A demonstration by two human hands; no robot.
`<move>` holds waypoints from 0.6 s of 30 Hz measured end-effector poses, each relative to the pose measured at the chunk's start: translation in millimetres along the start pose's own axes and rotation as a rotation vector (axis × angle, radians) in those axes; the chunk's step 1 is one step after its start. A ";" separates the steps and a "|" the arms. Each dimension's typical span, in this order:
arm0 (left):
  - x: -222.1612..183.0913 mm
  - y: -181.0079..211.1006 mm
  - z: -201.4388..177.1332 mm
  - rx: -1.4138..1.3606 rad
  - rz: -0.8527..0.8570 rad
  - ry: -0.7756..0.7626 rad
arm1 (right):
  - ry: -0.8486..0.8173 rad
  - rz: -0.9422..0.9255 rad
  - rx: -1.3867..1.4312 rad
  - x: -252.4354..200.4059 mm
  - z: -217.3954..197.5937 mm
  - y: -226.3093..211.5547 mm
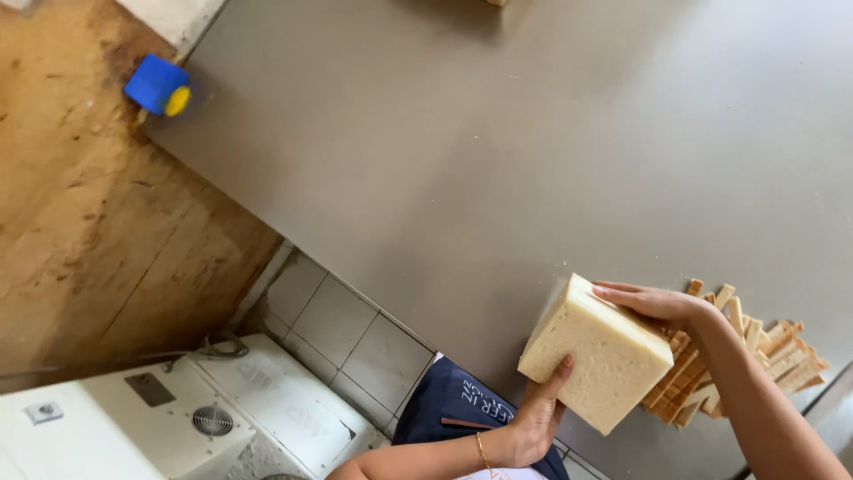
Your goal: Removing the crusts from loaves of sliced bread using a knife on a stainless steel prep table.
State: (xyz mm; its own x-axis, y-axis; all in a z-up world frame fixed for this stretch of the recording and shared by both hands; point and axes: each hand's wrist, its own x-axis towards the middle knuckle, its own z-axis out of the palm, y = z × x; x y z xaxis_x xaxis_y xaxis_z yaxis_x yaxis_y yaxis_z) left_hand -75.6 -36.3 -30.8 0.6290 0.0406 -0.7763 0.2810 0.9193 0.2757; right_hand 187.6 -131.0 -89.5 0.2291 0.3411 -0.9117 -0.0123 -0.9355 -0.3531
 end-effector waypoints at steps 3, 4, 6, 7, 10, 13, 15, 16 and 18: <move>8.0 13.6 -1.4 0.018 -0.038 0.030 | -0.047 0.016 0.100 -3.8 -1.4 -1.2; 7.9 24.9 0.7 0.020 -0.027 0.025 | -0.041 0.008 0.096 5.2 -2.4 11.5; 7.0 49.5 4.1 0.122 -0.077 -0.076 | -0.023 -0.036 0.543 24.2 -4.2 35.2; -1.6 68.1 8.8 0.124 -0.072 -0.079 | -0.020 -0.041 0.541 38.5 -1.9 53.0; -22.7 125.4 18.9 0.243 -0.031 -0.305 | -0.098 -0.245 0.988 68.9 10.4 103.5; -27.1 181.7 17.0 0.357 0.020 -0.471 | 0.545 -0.397 0.663 69.6 44.6 143.7; -24.3 223.3 11.5 0.377 0.038 -0.515 | 1.415 -0.560 0.062 60.1 82.6 160.4; -18.1 244.5 0.0 0.395 0.037 -0.523 | 1.430 -0.559 0.075 70.5 67.3 146.7; -4.8 283.9 -19.2 0.470 0.031 -0.664 | 1.440 -0.562 0.107 86.0 40.6 125.7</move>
State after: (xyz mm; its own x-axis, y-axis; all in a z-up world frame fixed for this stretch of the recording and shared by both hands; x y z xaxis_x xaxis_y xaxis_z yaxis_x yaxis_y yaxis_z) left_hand -12.8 232.0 40.3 0.8988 -0.3131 -0.3068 0.4383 0.6553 0.6152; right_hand 166.2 -215.6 -220.8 0.9379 0.2014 0.2824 0.3405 -0.6899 -0.6388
